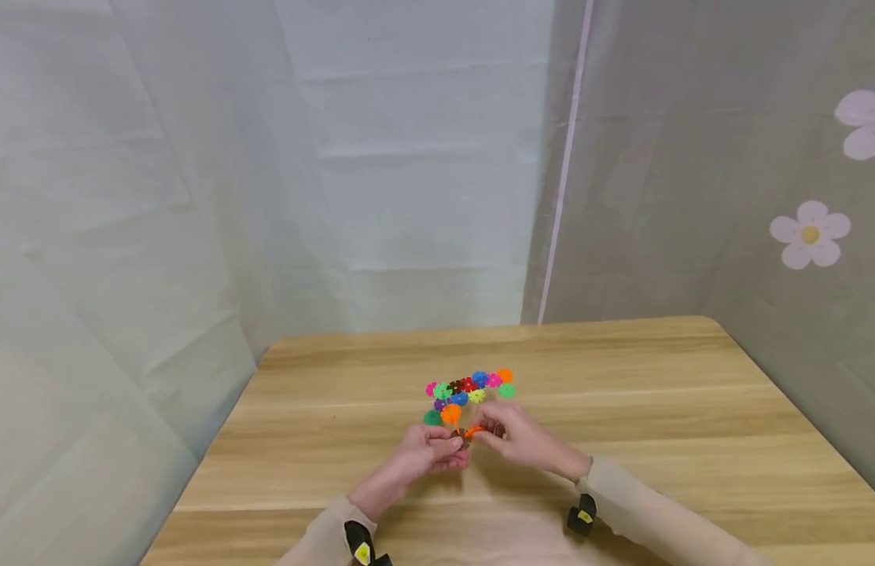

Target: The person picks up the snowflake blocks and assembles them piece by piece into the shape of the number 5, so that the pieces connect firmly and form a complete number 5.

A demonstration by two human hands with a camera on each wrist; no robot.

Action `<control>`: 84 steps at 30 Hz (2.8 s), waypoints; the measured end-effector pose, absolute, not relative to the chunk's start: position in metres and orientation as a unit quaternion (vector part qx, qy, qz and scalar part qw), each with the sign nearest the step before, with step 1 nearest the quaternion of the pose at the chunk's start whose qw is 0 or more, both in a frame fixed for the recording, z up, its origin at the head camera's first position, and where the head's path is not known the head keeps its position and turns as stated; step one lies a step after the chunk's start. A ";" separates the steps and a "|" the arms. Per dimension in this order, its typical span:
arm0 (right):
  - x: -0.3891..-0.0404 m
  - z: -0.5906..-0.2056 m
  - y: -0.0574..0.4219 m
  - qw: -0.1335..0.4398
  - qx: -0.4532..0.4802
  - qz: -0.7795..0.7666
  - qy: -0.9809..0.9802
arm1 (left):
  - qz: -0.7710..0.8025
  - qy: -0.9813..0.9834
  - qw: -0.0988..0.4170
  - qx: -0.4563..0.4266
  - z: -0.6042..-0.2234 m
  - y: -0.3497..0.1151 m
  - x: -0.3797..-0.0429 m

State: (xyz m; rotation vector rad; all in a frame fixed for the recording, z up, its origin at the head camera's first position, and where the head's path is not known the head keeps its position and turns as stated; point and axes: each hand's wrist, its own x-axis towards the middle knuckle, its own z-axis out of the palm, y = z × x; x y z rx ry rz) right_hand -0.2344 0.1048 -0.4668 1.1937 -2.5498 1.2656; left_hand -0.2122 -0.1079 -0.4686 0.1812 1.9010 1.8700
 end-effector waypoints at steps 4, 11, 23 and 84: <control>-0.233 -0.467 0.107 0.009 0.377 0.423 -0.824 | 0.693 0.678 0.237 0.065 -0.472 -0.107 -0.211; -0.241 -0.468 0.115 -0.003 0.377 0.420 -0.825 | 0.711 0.661 0.231 0.068 -0.473 -0.105 -0.214; -0.260 -0.471 0.133 0.002 0.330 0.370 -0.869 | 0.721 0.654 0.223 0.055 -0.472 -0.107 -0.219; -0.275 -0.483 0.142 -0.016 0.208 0.283 -0.936 | 0.716 0.652 0.240 0.072 -0.473 -0.109 -0.220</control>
